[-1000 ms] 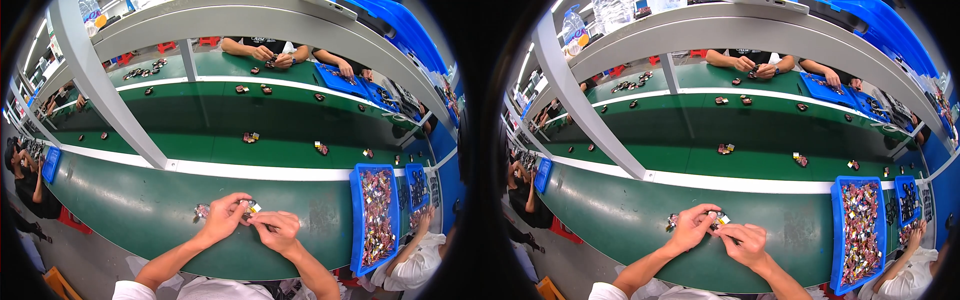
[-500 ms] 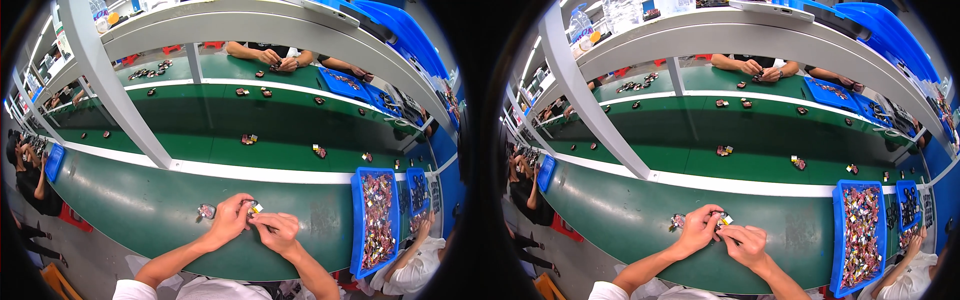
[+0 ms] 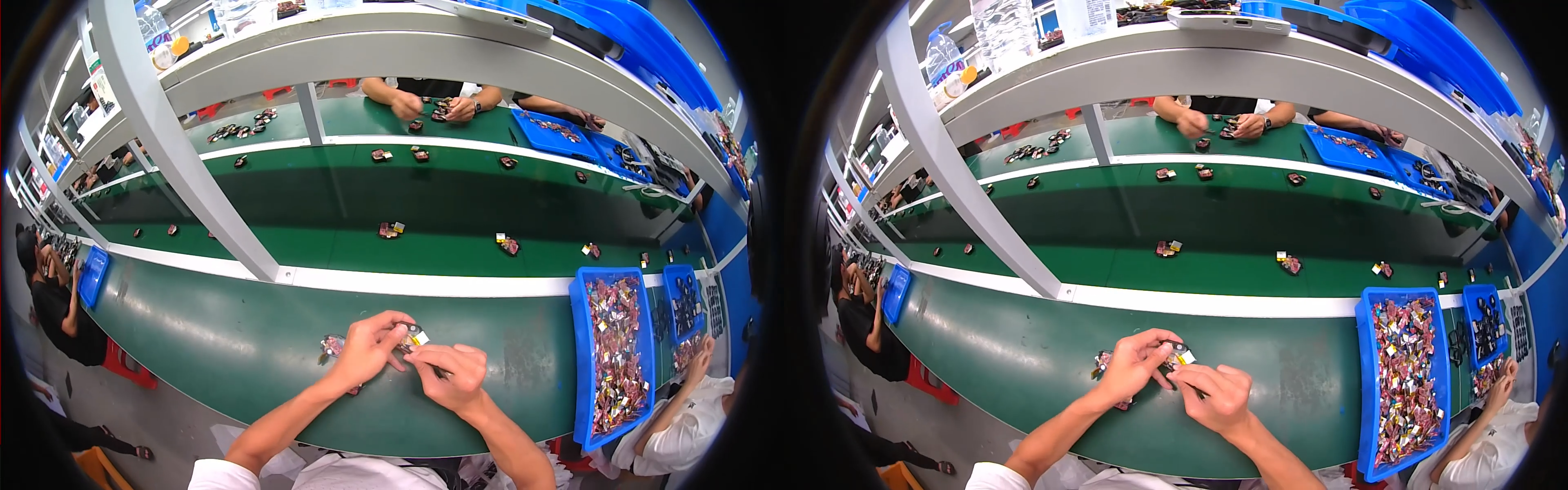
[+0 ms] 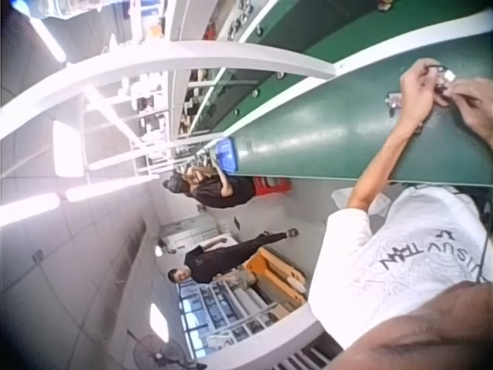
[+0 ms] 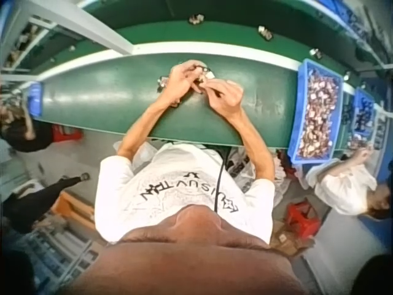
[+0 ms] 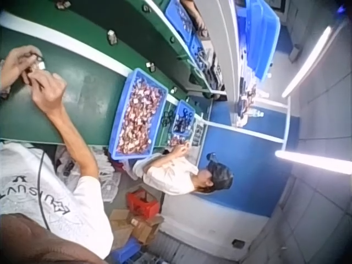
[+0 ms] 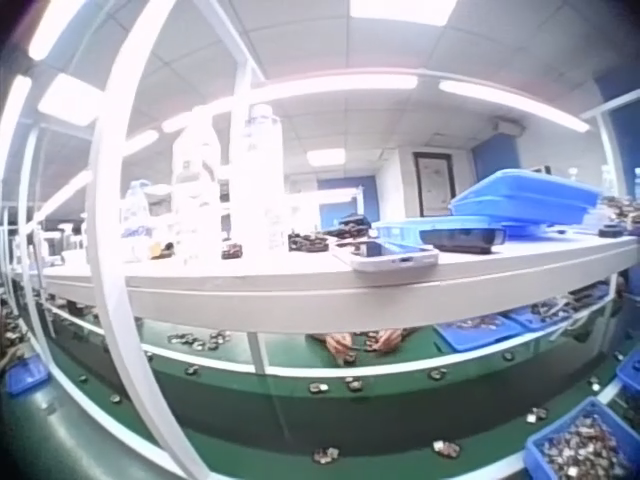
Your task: Assembling and inspecting small electronic components on an assembly line conveyor belt.
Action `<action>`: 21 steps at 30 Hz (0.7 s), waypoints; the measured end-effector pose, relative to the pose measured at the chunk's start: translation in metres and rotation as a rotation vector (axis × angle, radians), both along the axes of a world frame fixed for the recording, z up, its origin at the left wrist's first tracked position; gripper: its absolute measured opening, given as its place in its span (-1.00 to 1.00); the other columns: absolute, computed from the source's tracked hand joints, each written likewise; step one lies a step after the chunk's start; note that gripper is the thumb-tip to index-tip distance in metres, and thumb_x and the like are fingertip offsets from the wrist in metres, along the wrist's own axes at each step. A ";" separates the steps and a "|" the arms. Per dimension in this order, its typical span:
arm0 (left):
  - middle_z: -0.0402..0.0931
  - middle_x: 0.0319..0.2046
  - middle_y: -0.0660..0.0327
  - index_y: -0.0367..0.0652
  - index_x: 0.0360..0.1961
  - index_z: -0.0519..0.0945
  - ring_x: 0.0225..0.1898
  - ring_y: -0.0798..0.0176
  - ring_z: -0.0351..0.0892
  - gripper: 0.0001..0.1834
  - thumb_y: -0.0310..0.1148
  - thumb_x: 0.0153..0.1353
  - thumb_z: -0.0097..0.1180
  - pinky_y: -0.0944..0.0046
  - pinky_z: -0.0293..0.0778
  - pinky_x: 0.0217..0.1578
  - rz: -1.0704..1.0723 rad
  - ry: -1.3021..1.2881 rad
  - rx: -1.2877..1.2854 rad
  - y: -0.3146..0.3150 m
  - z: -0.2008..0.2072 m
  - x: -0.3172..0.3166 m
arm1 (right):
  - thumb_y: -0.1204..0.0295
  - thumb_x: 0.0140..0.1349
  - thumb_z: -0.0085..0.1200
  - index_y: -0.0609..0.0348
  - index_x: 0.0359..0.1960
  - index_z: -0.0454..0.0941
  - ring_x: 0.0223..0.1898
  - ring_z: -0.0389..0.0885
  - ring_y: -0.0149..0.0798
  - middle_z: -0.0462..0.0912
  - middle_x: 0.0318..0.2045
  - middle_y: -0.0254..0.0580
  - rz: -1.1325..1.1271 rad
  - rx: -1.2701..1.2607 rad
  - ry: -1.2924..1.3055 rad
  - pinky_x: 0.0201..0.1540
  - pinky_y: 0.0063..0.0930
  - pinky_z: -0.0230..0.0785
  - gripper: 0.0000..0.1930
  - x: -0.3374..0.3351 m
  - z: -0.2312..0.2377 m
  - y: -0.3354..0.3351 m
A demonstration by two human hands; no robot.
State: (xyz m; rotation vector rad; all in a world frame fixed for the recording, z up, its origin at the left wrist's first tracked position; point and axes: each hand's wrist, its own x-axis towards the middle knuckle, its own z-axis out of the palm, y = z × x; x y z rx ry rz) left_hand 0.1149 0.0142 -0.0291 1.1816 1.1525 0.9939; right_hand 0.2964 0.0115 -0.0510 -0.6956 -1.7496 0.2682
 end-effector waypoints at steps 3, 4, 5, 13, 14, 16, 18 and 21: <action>0.66 -0.20 0.03 -0.36 0.06 0.57 -0.30 0.28 0.71 -0.75 -0.49 0.46 0.00 0.31 0.74 -0.42 -0.053 -0.085 -0.050 0.004 0.008 -0.004 | 0.66 -0.11 0.39 0.04 -0.42 0.72 -0.64 0.58 -0.44 0.76 -0.47 -0.40 0.004 -0.017 0.032 -0.66 -0.55 0.10 -0.78 0.000 0.000 0.002; 0.66 -0.20 0.03 -0.36 0.06 0.57 -0.30 0.28 0.71 -0.75 -0.49 0.46 0.00 0.31 0.74 -0.42 -0.052 -0.084 -0.052 0.004 0.007 -0.004 | 0.66 -0.11 0.39 0.04 -0.43 0.73 -0.64 0.59 -0.44 0.76 -0.47 -0.40 0.007 -0.015 0.035 -0.65 -0.55 0.10 -0.78 0.000 0.000 0.003; 0.66 -0.21 0.03 -0.36 0.07 0.56 -0.30 0.28 0.71 -0.75 -0.52 0.44 0.01 0.31 0.75 -0.42 -0.048 -0.059 -0.034 0.004 0.005 -0.004 | 0.66 -0.11 0.39 0.04 -0.43 0.73 -0.64 0.59 -0.44 0.76 -0.47 -0.40 0.008 -0.016 0.036 -0.65 -0.55 0.10 -0.78 0.000 0.000 0.003; 0.70 -0.26 0.08 -0.40 0.02 0.57 -0.34 0.34 0.71 -0.77 -0.62 0.38 0.03 0.33 0.74 -0.39 0.018 0.223 0.063 -0.003 0.010 0.007 | 0.66 -0.15 0.36 0.05 -0.43 0.74 -0.67 0.53 -0.46 0.78 -0.43 -0.42 0.001 0.041 -0.057 -0.65 -0.57 0.13 -0.77 0.000 -0.005 0.002; 0.71 -0.28 0.07 -0.41 0.00 0.57 -0.35 0.33 0.71 -0.79 -0.63 0.38 0.04 0.32 0.74 -0.40 0.030 0.255 0.086 -0.004 0.009 0.007 | 0.66 -0.15 0.36 0.05 -0.43 0.74 -0.67 0.53 -0.46 0.78 -0.43 -0.42 0.001 0.042 -0.057 -0.65 -0.57 0.13 -0.77 -0.001 -0.005 0.002; 0.71 -0.31 0.07 -0.41 -0.02 0.58 -0.37 0.32 0.72 -0.80 -0.63 0.37 0.04 0.32 0.74 -0.40 0.040 0.286 0.108 -0.004 0.009 0.007 | 0.66 -0.15 0.36 0.05 -0.42 0.74 -0.66 0.53 -0.45 0.78 -0.42 -0.43 0.022 0.042 -0.077 -0.64 -0.57 0.15 -0.77 -0.001 -0.006 0.001; 0.70 -0.27 0.05 -0.42 -0.04 0.57 -0.32 0.31 0.72 -0.81 -0.63 0.36 0.05 0.31 0.75 -0.40 0.028 0.316 0.102 -0.003 0.011 0.008 | 0.65 -0.12 0.37 0.06 -0.42 0.73 -0.65 0.55 -0.44 0.78 -0.42 -0.42 0.019 0.026 -0.077 -0.63 -0.57 0.17 -0.78 -0.001 -0.005 0.001; 0.66 -0.20 0.02 -0.44 -0.01 0.54 -0.26 0.23 0.75 -0.80 -0.63 0.36 0.03 0.28 0.76 -0.43 0.037 0.225 0.062 0.004 0.011 0.001 | 0.64 -0.09 0.40 0.08 -0.42 0.72 -0.63 0.58 -0.43 0.78 -0.41 -0.37 0.024 0.001 0.003 -0.62 -0.59 0.23 -0.80 -0.003 -0.002 0.007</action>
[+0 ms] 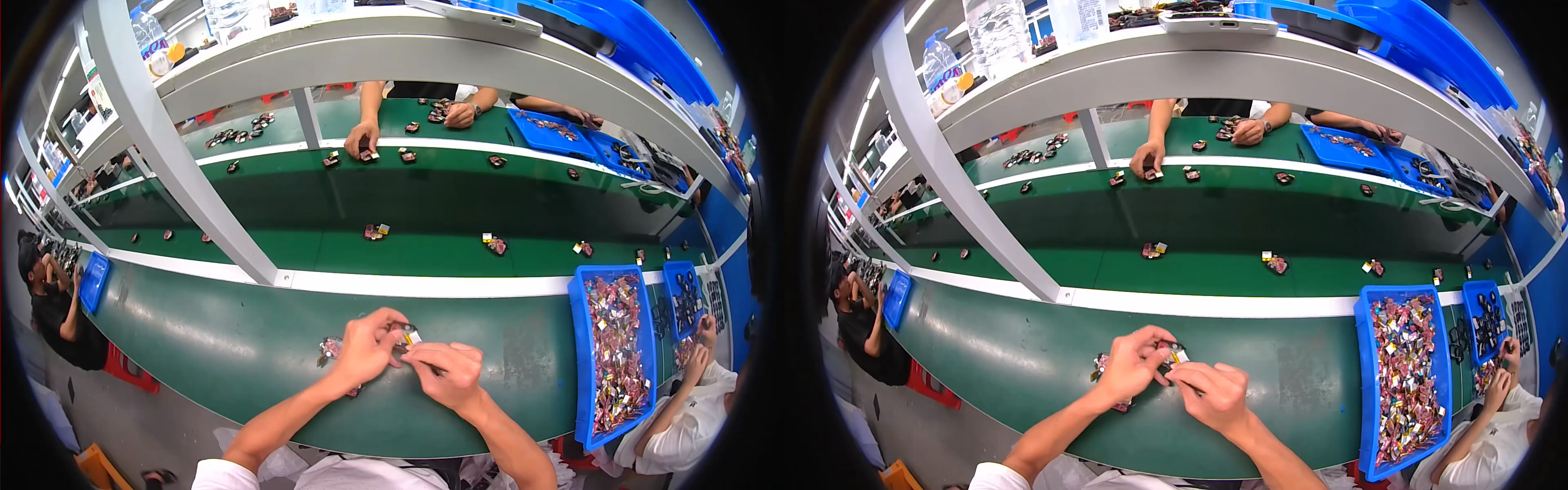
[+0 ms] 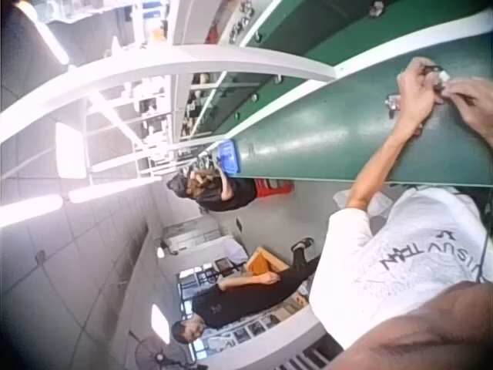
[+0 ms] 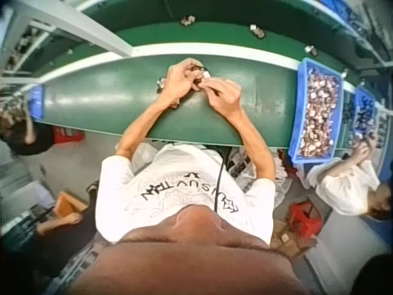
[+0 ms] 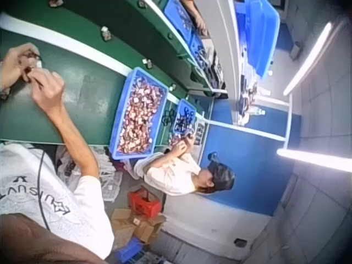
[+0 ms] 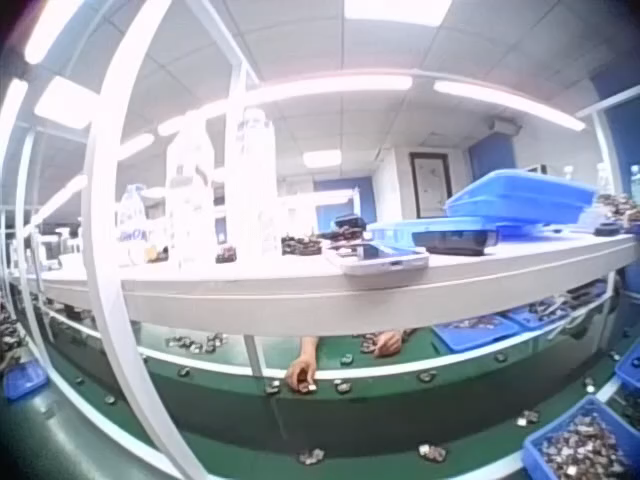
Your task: Assembling and inspecting small electronic components on an assembly line conveyor belt.
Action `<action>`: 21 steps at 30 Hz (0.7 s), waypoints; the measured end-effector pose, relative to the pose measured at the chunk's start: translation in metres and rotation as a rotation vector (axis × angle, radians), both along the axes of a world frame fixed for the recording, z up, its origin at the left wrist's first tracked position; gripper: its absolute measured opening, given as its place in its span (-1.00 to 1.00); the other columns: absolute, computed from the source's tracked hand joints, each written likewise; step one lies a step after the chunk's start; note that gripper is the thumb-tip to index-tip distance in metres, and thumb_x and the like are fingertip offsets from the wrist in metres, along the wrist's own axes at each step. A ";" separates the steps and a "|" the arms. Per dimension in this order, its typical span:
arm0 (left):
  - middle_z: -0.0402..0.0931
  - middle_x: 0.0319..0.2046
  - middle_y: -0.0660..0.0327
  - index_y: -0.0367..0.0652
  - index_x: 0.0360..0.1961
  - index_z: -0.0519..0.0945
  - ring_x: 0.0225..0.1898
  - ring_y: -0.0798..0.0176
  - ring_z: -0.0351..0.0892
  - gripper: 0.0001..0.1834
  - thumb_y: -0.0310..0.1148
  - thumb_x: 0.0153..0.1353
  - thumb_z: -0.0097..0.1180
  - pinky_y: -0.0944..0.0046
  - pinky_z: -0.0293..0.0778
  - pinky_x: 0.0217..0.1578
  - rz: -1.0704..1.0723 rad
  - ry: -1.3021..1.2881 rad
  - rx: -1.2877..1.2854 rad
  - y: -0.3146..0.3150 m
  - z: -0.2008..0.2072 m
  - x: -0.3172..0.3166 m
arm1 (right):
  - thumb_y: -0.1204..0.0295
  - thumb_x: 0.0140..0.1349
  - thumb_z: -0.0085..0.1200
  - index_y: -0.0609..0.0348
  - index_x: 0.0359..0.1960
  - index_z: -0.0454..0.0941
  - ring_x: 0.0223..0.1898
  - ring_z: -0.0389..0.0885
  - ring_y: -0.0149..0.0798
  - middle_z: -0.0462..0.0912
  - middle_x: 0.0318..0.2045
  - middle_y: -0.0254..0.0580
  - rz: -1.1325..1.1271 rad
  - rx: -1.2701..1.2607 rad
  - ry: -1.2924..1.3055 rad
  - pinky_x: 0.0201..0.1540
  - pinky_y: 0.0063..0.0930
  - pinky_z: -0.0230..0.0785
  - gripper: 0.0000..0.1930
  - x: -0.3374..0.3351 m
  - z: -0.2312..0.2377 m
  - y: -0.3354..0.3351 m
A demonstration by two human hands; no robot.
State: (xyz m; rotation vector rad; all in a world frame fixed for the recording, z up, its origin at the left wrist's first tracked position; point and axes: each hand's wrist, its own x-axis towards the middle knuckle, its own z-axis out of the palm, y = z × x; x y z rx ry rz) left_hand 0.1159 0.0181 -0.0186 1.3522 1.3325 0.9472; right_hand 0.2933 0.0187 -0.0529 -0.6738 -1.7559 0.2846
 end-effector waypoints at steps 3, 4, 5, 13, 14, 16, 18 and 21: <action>0.59 -0.12 -0.04 -0.44 0.03 0.46 -0.23 0.02 0.77 -0.78 -0.62 0.40 -0.04 0.24 0.76 -0.46 0.079 -0.090 -0.024 0.033 0.001 -0.029 | 0.64 -0.08 0.44 0.12 -0.41 0.71 -0.60 0.63 -0.40 0.79 -0.41 -0.28 -0.038 -0.089 0.131 -0.61 -0.59 0.30 -0.80 0.004 0.012 0.001; 0.56 -0.14 -0.03 -0.44 0.01 0.45 -0.24 0.01 0.77 -0.80 -0.60 0.41 -0.04 0.23 0.77 -0.46 0.160 -0.053 -0.005 0.053 0.001 -0.038 | 0.64 -0.08 0.47 0.14 -0.41 0.70 -0.59 0.66 -0.39 0.79 -0.40 -0.23 -0.091 -0.171 0.183 -0.60 -0.60 0.34 -0.78 0.010 0.014 0.001; 0.56 -0.15 -0.07 -0.47 -0.05 0.47 -0.26 0.05 0.78 -0.83 -0.60 0.40 -0.04 0.23 0.77 -0.45 0.238 -0.006 0.098 0.074 0.001 -0.056 | 0.65 -0.10 0.49 0.16 -0.40 0.70 -0.58 0.68 -0.36 0.79 -0.40 -0.20 -0.103 -0.183 0.168 -0.60 -0.60 0.37 -0.76 0.014 0.015 0.000; 0.53 -0.15 -0.15 -0.37 -0.16 0.57 -0.28 -0.25 0.69 -0.75 -0.38 0.27 0.20 -0.10 0.64 -0.29 0.618 1.192 0.324 0.159 -0.026 -0.163 | 0.65 -0.12 0.48 0.18 -0.42 0.69 -0.56 0.70 -0.32 0.78 -0.41 -0.19 -0.053 -0.095 0.114 -0.58 -0.58 0.40 -0.77 0.004 0.010 0.005; 0.53 -0.15 -0.15 -0.37 -0.16 0.57 -0.28 -0.25 0.69 -0.75 -0.38 0.27 0.20 -0.10 0.64 -0.29 0.611 1.188 0.328 0.160 -0.017 -0.148 | 0.65 -0.12 0.48 0.18 -0.43 0.69 -0.56 0.70 -0.31 0.78 -0.41 -0.19 -0.070 -0.103 0.091 -0.58 -0.58 0.41 -0.78 0.007 0.009 0.004; 0.53 -0.09 -0.10 -0.25 -0.11 0.62 -0.12 -0.32 0.63 -0.74 -0.35 0.22 0.23 -0.18 0.56 -0.11 0.588 1.089 0.384 0.163 0.000 -0.124 | 0.65 -0.12 0.48 0.17 -0.42 0.68 -0.67 0.50 -0.43 0.79 -0.40 -0.19 -0.075 -0.082 0.105 -0.63 -0.60 0.27 -0.77 0.009 0.006 0.006; 0.61 -0.10 0.00 -0.19 -0.18 0.69 -0.12 -0.19 0.66 -0.76 -0.32 0.16 0.28 -0.08 0.59 -0.12 0.473 0.921 0.492 0.172 -0.008 -0.121 | 0.65 -0.12 0.48 0.16 -0.42 0.67 -0.77 0.30 -0.54 0.79 -0.38 -0.19 -0.054 -0.057 0.124 -0.69 -0.63 0.13 -0.76 0.005 0.006 0.007; 0.69 -0.36 0.11 -0.27 -0.25 0.69 -0.43 0.17 0.67 -0.78 -0.34 0.16 0.30 0.18 0.57 -0.44 0.328 0.648 0.272 0.191 -0.018 -0.111 | 0.65 -0.11 0.48 0.16 -0.42 0.67 -0.78 0.28 -0.55 0.80 -0.38 -0.19 -0.047 -0.068 0.109 -0.69 -0.63 0.12 -0.76 0.003 0.004 0.008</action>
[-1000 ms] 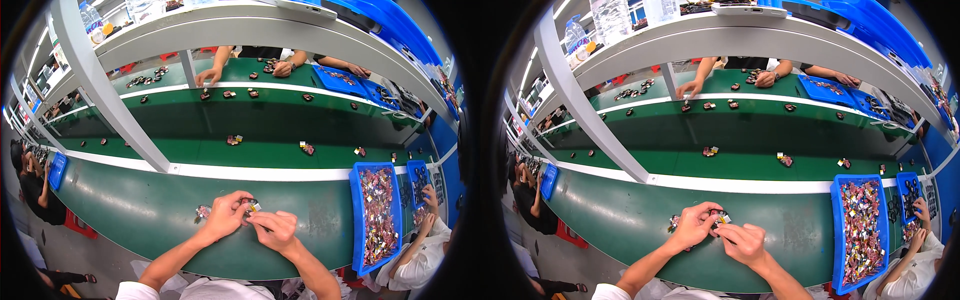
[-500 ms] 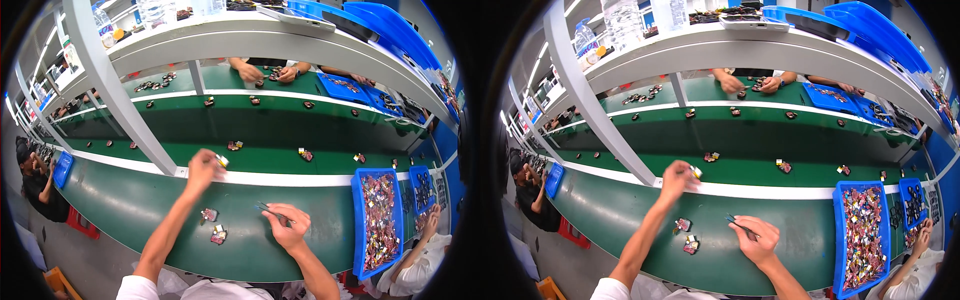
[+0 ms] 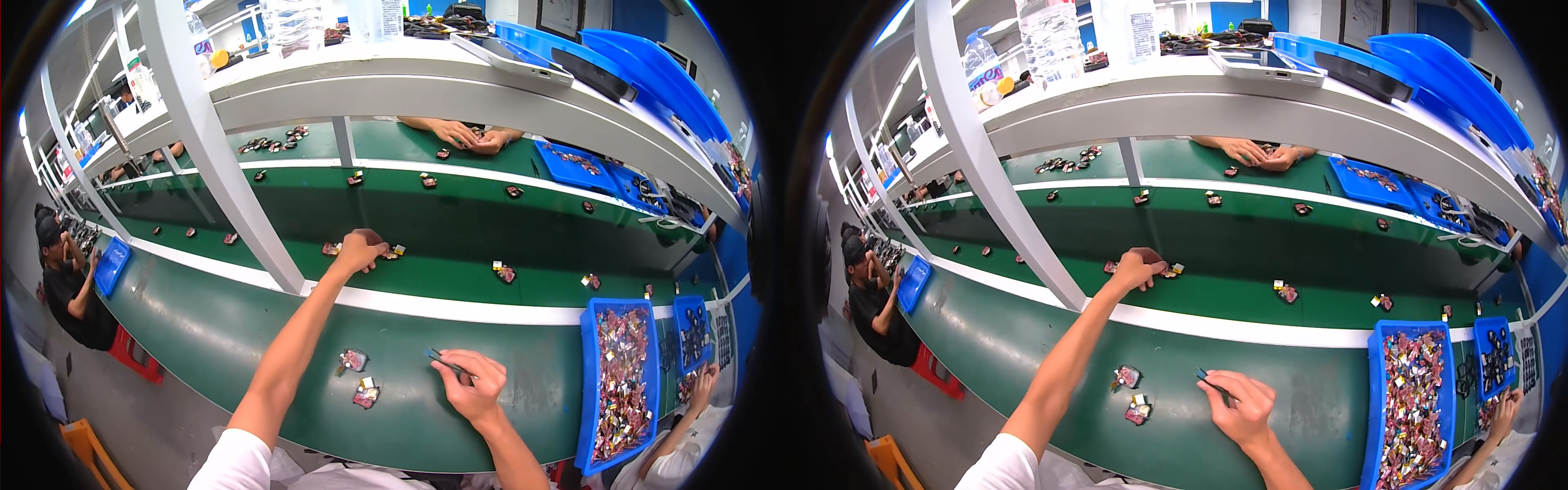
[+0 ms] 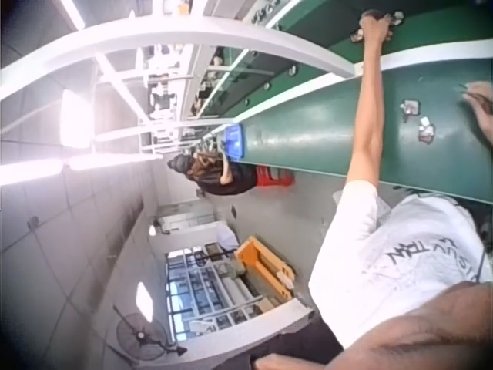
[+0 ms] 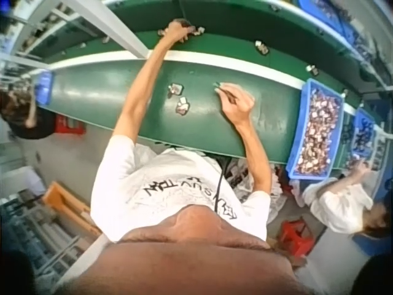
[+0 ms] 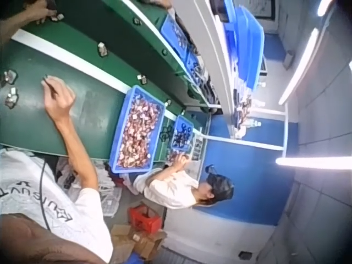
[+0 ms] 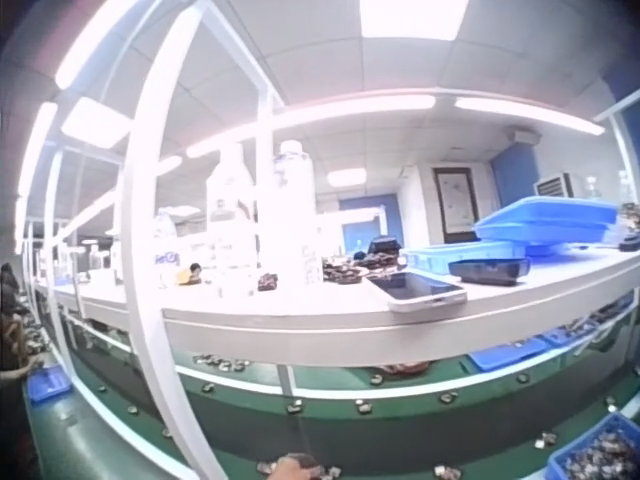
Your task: Assembling and inspecting small electronic components on an assembly line conveyor belt.
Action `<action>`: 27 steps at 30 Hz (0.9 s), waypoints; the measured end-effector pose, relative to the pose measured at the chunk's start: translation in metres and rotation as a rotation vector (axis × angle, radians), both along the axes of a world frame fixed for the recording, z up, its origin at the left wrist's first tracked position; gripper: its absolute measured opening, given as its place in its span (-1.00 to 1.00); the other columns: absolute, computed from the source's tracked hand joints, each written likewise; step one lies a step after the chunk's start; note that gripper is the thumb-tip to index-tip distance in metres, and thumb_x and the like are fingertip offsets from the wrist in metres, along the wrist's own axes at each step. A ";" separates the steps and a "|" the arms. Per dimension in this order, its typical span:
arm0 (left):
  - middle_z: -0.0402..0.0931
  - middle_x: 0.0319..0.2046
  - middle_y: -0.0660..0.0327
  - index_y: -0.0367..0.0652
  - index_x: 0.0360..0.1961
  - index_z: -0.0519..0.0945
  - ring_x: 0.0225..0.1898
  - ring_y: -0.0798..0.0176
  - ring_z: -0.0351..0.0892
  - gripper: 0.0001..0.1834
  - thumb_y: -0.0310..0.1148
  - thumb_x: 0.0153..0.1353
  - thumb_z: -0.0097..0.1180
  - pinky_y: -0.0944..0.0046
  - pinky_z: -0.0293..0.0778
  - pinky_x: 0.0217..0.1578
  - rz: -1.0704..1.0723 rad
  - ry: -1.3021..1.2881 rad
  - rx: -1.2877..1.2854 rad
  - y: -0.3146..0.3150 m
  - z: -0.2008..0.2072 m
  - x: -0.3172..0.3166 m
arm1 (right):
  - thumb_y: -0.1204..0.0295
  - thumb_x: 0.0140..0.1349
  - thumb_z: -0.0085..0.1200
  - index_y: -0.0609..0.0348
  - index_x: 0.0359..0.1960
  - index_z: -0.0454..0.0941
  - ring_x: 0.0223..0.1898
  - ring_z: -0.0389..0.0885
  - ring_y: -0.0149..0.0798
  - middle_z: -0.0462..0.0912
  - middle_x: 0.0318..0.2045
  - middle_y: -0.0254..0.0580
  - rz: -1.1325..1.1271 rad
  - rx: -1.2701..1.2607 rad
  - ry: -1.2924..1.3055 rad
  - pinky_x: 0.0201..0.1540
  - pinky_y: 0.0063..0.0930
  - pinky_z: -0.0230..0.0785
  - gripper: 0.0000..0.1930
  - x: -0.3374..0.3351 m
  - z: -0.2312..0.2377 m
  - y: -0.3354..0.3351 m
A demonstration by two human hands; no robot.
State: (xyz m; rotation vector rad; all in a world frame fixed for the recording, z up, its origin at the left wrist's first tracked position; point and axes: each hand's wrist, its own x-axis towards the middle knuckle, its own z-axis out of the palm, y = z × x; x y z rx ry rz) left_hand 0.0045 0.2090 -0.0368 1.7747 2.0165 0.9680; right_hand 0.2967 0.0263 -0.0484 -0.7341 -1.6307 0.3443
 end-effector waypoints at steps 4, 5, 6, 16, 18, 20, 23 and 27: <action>0.67 -0.58 0.15 -0.32 -0.32 0.68 -0.69 0.35 0.56 -0.80 -0.38 0.14 0.29 0.29 0.49 -0.67 0.021 -0.207 -0.170 0.004 -0.004 0.002 | 0.64 -0.11 0.49 0.16 -0.42 0.67 -0.78 0.26 -0.56 0.80 -0.37 -0.19 -0.001 -0.030 0.007 -0.69 -0.63 0.11 -0.76 -0.003 -0.001 0.000; 0.67 -0.58 0.15 -0.32 -0.32 0.68 -0.69 0.35 0.56 -0.80 -0.38 0.14 0.29 0.29 0.49 -0.67 0.023 -0.207 -0.170 0.004 -0.004 -0.001 | 0.63 -0.10 0.49 0.16 -0.41 0.67 -0.78 0.26 -0.56 0.80 -0.37 -0.19 0.000 -0.038 0.005 -0.69 -0.63 0.11 -0.77 -0.004 -0.001 0.000; 0.67 -0.58 0.15 -0.33 -0.32 0.66 -0.68 0.33 0.58 -0.81 -0.39 0.14 0.28 0.28 0.50 -0.66 0.026 -0.224 -0.179 0.003 -0.003 -0.005 | 0.63 -0.10 0.49 0.16 -0.41 0.67 -0.78 0.26 -0.56 0.80 -0.37 -0.19 0.004 -0.039 0.005 -0.69 -0.63 0.11 -0.77 -0.005 0.001 -0.001; 0.67 -0.50 0.18 -0.40 -0.19 0.61 -0.65 0.46 0.52 -0.85 -0.51 0.29 0.15 0.39 0.39 -0.64 -0.136 -0.384 -0.084 -0.083 0.009 0.025 | 0.63 -0.05 0.48 0.23 -0.37 0.70 -0.74 0.27 -0.61 0.79 -0.38 -0.20 0.062 -0.327 0.162 -0.67 -0.67 0.08 -0.79 -0.005 0.001 -0.006; 0.70 -0.48 0.16 -0.39 -0.20 0.69 -0.65 0.41 0.57 -0.79 -0.43 0.30 0.17 0.35 0.46 -0.58 -0.148 -0.456 -0.173 -0.125 0.026 0.059 | 0.64 0.03 0.46 0.32 -0.32 0.70 -0.66 0.30 -0.69 0.76 -0.40 -0.24 0.120 -0.552 0.289 -0.60 -0.73 0.10 -0.80 0.005 -0.003 -0.007; 0.69 -0.49 0.18 -0.43 -0.19 0.69 -0.63 0.44 0.58 -0.76 -0.40 0.33 0.18 0.39 0.48 -0.57 -0.149 -0.476 -0.157 -0.162 0.032 0.074 | 0.66 0.04 0.44 0.33 -0.32 0.68 -0.62 0.34 -0.69 0.75 -0.41 -0.22 0.192 -0.638 0.357 -0.57 -0.75 0.14 -0.81 0.007 0.001 -0.006; 0.69 -0.45 0.14 -0.41 -0.17 0.67 -0.55 0.38 0.68 -0.81 -0.46 0.33 0.21 0.40 0.51 -0.58 -0.182 -0.529 -0.040 -0.193 0.021 0.089 | 0.70 0.07 0.41 0.36 -0.32 0.64 -0.58 0.36 -0.71 0.72 -0.45 -0.24 0.280 -0.727 0.403 -0.53 -0.78 0.19 -0.82 0.004 0.008 -0.006; 0.69 -0.42 0.09 -0.46 -0.08 0.63 -0.52 0.35 0.70 -0.81 -0.54 0.36 0.17 0.41 0.55 -0.61 -0.222 -0.599 -0.092 -0.204 0.021 0.104 | 0.67 0.08 0.41 0.32 -0.36 0.66 -0.61 0.31 -0.73 0.63 -0.53 -0.40 0.239 -0.745 0.397 -0.57 -0.77 0.10 -0.84 -0.001 0.005 -0.008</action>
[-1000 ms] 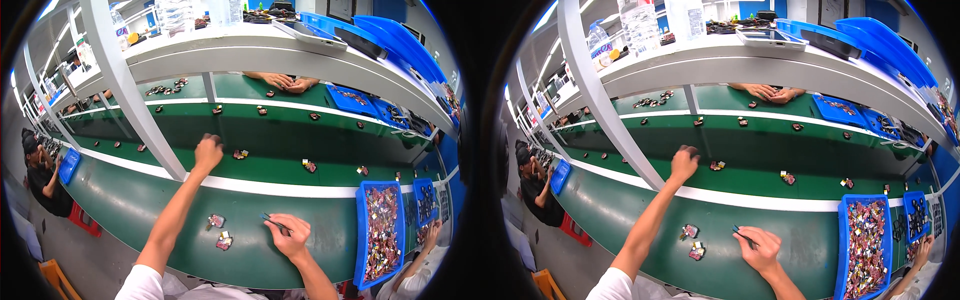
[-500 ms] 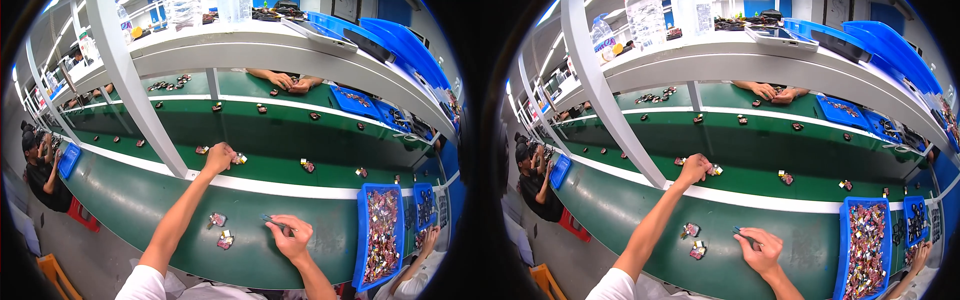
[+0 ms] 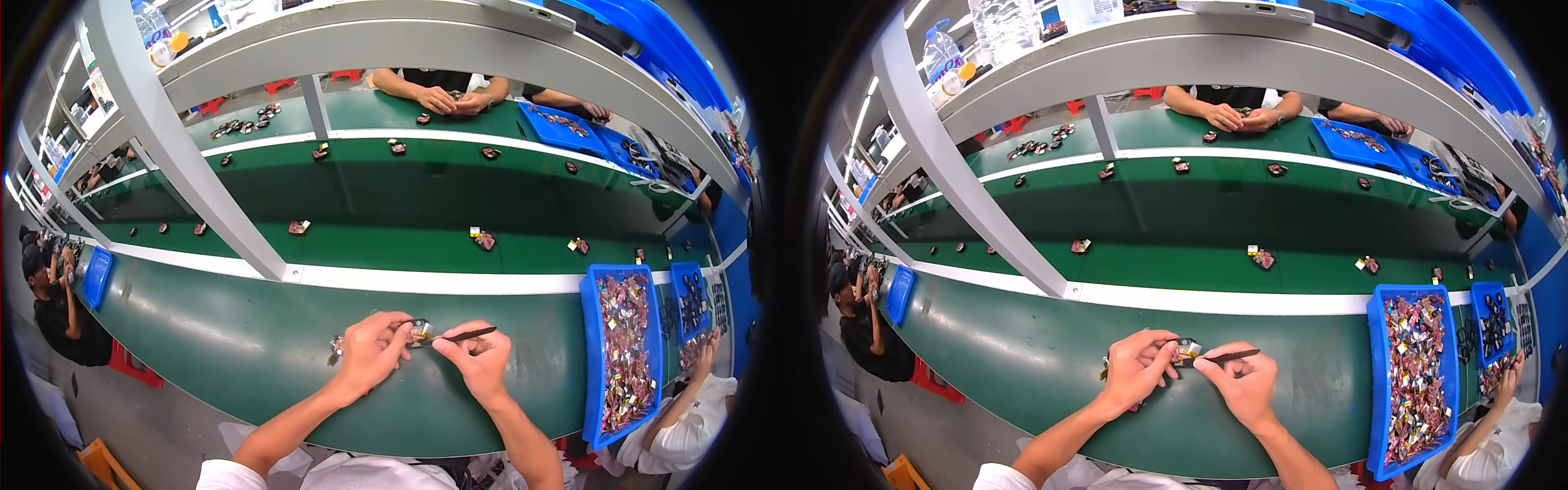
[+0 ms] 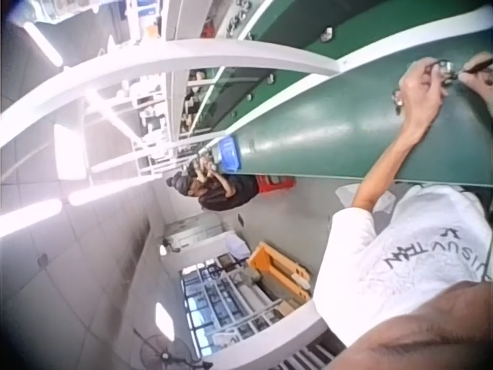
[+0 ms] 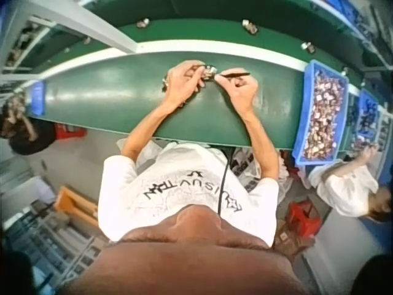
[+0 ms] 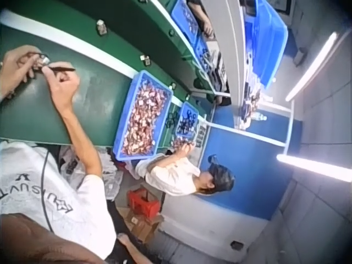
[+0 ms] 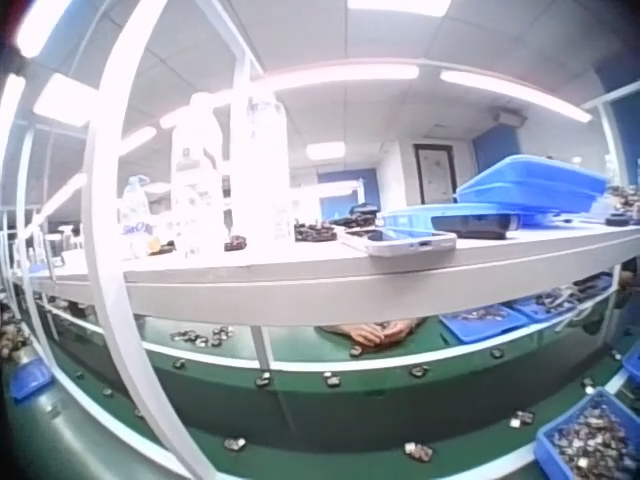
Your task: Assembling and inspecting small electronic components on an assembly line conveyor belt.
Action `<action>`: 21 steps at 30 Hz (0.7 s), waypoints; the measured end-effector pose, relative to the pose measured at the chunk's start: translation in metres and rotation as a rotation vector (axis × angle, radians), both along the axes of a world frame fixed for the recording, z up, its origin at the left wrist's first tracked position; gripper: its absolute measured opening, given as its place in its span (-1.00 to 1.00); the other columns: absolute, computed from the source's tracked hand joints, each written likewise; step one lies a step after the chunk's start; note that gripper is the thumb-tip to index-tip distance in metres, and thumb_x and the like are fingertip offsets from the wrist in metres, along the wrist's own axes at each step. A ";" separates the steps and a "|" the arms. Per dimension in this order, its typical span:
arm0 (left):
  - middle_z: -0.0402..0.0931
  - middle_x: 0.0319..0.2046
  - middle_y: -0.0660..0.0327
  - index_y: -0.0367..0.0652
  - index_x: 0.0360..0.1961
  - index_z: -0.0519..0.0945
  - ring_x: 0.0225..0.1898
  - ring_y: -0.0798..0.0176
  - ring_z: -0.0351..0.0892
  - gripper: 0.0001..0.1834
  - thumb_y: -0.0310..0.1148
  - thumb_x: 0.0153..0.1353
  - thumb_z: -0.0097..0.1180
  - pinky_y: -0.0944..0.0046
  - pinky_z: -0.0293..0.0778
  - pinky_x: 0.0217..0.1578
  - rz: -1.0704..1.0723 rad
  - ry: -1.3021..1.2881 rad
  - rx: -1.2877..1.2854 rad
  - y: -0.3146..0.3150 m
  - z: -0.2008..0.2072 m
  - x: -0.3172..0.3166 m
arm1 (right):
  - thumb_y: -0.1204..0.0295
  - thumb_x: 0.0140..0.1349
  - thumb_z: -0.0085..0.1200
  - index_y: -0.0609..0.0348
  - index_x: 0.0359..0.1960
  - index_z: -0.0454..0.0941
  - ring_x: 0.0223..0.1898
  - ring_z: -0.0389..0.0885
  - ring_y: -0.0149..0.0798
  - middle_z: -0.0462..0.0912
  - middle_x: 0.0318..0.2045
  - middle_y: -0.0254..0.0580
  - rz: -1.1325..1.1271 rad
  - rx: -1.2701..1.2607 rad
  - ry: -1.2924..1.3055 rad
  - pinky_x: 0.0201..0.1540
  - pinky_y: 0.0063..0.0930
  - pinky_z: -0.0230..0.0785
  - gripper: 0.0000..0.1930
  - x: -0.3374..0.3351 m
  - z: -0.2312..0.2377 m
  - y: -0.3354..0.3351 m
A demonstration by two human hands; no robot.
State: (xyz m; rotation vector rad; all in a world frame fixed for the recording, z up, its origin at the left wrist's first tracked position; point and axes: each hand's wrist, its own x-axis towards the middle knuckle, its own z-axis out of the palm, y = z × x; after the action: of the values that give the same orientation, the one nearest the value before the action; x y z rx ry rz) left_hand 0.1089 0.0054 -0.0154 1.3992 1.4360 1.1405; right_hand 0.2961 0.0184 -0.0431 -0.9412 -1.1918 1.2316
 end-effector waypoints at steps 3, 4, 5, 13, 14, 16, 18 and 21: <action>0.68 -0.43 0.07 -0.45 -0.08 0.61 -0.51 0.34 0.72 -0.82 -0.54 0.37 0.15 0.40 0.59 -0.62 -0.010 -0.022 0.026 -0.002 -0.004 0.006 | 0.66 0.08 0.42 0.30 -0.38 0.66 -0.63 0.28 -0.74 0.57 -0.57 -0.48 -0.035 0.008 -0.036 -0.59 -0.76 0.04 -0.86 0.000 0.001 -0.001; 0.68 -0.43 0.07 -0.45 -0.08 0.60 -0.51 0.34 0.71 -0.82 -0.55 0.38 0.14 0.40 0.60 -0.61 -0.002 -0.016 0.043 -0.002 -0.003 0.007 | 0.66 0.08 0.42 0.29 -0.39 0.67 -0.64 0.27 -0.74 0.54 -0.59 -0.51 -0.051 0.014 -0.047 -0.60 -0.75 0.01 -0.86 0.000 0.001 -0.001; 0.68 -0.43 0.07 -0.45 -0.07 0.59 -0.51 0.34 0.71 -0.83 -0.55 0.38 0.13 0.39 0.61 -0.59 0.006 -0.010 0.060 -0.003 -0.004 0.008 | 0.66 0.08 0.42 0.29 -0.39 0.67 -0.64 0.27 -0.74 0.54 -0.59 -0.51 -0.052 0.012 -0.048 -0.60 -0.75 0.01 -0.86 0.000 0.000 -0.001; 0.67 -0.35 0.08 -0.42 -0.05 0.58 -0.50 0.34 0.69 -0.82 -0.55 0.39 0.12 0.40 0.59 -0.59 0.037 -0.086 0.064 -0.004 -0.008 0.007 | 0.64 0.05 0.45 0.30 -0.39 0.67 -0.66 0.27 -0.73 0.55 -0.59 -0.50 -0.094 0.052 -0.150 -0.62 -0.75 -0.01 -0.84 0.000 -0.002 -0.002; 0.66 -0.35 0.08 -0.42 -0.04 0.57 -0.50 0.34 0.69 -0.82 -0.55 0.39 0.12 0.40 0.59 -0.59 0.043 -0.100 0.070 -0.004 -0.008 0.007 | 0.64 0.05 0.45 0.30 -0.39 0.67 -0.66 0.27 -0.73 0.55 -0.59 -0.50 -0.093 0.052 -0.151 -0.62 -0.75 -0.01 -0.84 0.000 -0.002 -0.002; 0.67 -0.36 0.07 -0.45 -0.04 0.55 -0.50 0.33 0.69 -0.82 -0.56 0.40 0.11 0.40 0.61 -0.58 0.037 -0.095 0.070 -0.004 -0.008 0.008 | 0.64 0.05 0.45 0.30 -0.38 0.68 -0.66 0.27 -0.73 0.55 -0.59 -0.50 -0.104 0.064 -0.153 -0.62 -0.75 -0.02 -0.84 0.000 -0.003 -0.002; 0.67 -0.37 0.06 -0.48 -0.03 0.53 -0.51 0.32 0.70 -0.81 -0.57 0.40 0.09 0.39 0.63 -0.58 0.031 -0.089 0.069 -0.004 -0.008 0.009 | 0.63 0.05 0.45 0.30 -0.38 0.68 -0.66 0.27 -0.72 0.54 -0.59 -0.50 -0.103 0.066 -0.164 -0.62 -0.75 -0.02 -0.84 0.000 -0.003 -0.001; 0.67 -0.36 0.05 -0.47 -0.03 0.53 -0.50 0.32 0.70 -0.82 -0.57 0.41 0.09 0.39 0.65 -0.57 0.021 -0.118 0.049 -0.006 -0.010 0.012 | 0.62 0.06 0.45 0.30 -0.37 0.69 -0.68 0.23 -0.73 0.50 -0.64 -0.54 -0.102 0.071 -0.161 -0.63 -0.72 -0.06 -0.85 0.000 -0.005 -0.001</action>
State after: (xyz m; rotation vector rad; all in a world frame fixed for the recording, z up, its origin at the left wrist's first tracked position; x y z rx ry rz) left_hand 0.1208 -0.0005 -0.0251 1.3306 1.3502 1.2585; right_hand 0.2961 0.0174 -0.0483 -1.0512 -1.2888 1.0415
